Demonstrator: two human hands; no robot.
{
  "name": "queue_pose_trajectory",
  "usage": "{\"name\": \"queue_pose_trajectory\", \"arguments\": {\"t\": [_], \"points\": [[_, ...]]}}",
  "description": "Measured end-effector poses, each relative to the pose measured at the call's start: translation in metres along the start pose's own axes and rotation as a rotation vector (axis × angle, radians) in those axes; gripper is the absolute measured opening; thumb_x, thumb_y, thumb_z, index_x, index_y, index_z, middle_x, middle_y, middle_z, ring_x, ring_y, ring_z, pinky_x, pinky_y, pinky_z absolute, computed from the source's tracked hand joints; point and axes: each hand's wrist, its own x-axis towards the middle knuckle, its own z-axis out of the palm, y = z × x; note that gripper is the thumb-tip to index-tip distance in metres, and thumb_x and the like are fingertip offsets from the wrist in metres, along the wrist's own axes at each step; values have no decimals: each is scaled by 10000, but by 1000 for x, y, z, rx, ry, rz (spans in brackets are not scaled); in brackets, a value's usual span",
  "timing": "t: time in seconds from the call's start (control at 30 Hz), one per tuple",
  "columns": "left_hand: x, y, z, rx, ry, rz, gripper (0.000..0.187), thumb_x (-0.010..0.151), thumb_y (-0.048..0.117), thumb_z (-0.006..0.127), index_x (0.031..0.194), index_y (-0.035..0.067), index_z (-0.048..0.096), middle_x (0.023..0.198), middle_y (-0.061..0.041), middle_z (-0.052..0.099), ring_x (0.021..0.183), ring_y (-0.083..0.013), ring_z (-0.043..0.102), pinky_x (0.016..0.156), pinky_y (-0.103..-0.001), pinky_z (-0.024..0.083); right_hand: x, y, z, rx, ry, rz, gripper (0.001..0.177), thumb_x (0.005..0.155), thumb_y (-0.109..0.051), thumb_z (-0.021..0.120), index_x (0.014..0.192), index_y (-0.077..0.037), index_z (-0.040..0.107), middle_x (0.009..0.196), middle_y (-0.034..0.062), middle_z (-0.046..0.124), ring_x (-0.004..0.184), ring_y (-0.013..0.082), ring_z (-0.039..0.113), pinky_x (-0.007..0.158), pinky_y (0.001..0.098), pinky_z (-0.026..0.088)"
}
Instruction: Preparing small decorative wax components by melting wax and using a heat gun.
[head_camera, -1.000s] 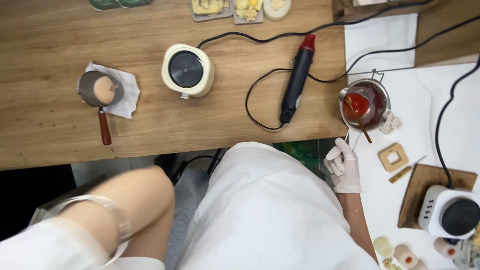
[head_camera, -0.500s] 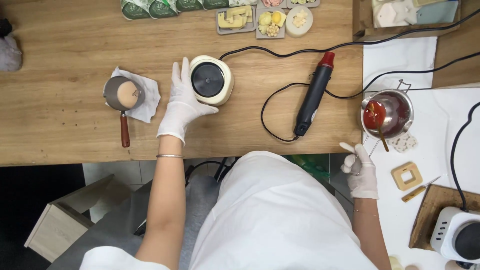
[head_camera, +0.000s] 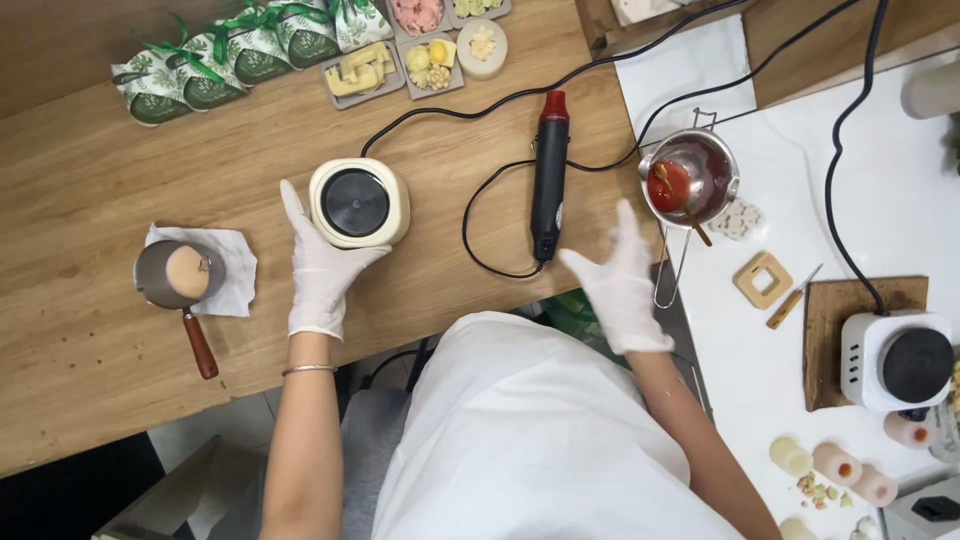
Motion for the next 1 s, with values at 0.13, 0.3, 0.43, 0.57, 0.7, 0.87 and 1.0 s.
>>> {"name": "queue_pose_trajectory", "arguments": {"t": [0.13, 0.3, 0.43, 0.57, 0.7, 0.87, 1.0], "points": [[-10, 18, 19, -106, -24, -91, 1485, 638, 25, 993, 1628, 69, -113, 1636, -181, 413, 1427, -269, 532, 1141, -389, 429, 45, -27, 50, -84, -217, 195, 1305, 711, -281, 935, 1601, 18, 29, 1242, 316, 555, 1148, 438, 566, 1000, 461, 476], [-11, 8, 55, -405, -193, -155, 1342, 733, -72, 833, 1638, 125, -138, 1636, -226, 344, 1432, -297, 512, 1108, -404, 470, 68, 13, 95, 17, -136, 205, 1138, 772, -172, 863, 1607, -17, 106, 1273, 293, 590, 1102, 415, 647, 958, 439, 535], [-3, 5, 70, -439, -228, -104, 1301, 771, -99, 806, 1627, 129, -147, 1656, -230, 300, 1464, -307, 470, 1116, -416, 461, 78, 7, 72, -99, -94, 177, 1131, 829, -190, 824, 1612, 50, 44, 1243, 303, 589, 1033, 406, 670, 895, 422, 562], [5, 10, 85, -448, -285, -109, 1271, 767, -104, 779, 1629, 126, -126, 1641, -224, 322, 1456, -306, 477, 1137, -419, 477, 78, 12, 58, -462, -78, 53, 1024, 942, -269, 758, 1627, 81, 81, 1220, 295, 589, 1022, 369, 673, 782, 391, 604], [9, 5, 107, -372, -341, -39, 1195, 778, -125, 772, 1639, 94, -26, 1672, -195, 281, 1510, -313, 387, 1200, -433, 397, 54, -10, 36, -578, 114, -210, 899, 898, -292, 795, 1562, 8, 268, 1327, 268, 559, 1179, 377, 597, 860, 426, 565], [13, 19, 118, -353, -348, -11, 1135, 776, -92, 753, 1654, 96, 59, 1640, -190, 333, 1524, -319, 395, 1231, -420, 388, 14, -17, -22, -582, 242, 71, 923, 772, -331, 855, 1534, -57, 412, 1338, 196, 571, 1245, 371, 522, 981, 538, 428], [14, 31, 121, -178, -406, -36, 1161, 785, -23, 781, 1632, 116, 0, 1626, -189, 287, 1496, -323, 392, 1196, -428, 384, 5, 80, -18, -539, 378, 281, 1007, 747, -347, 919, 1522, 11, 384, 1254, 243, 607, 1130, 389, 558, 931, 463, 479]]}}
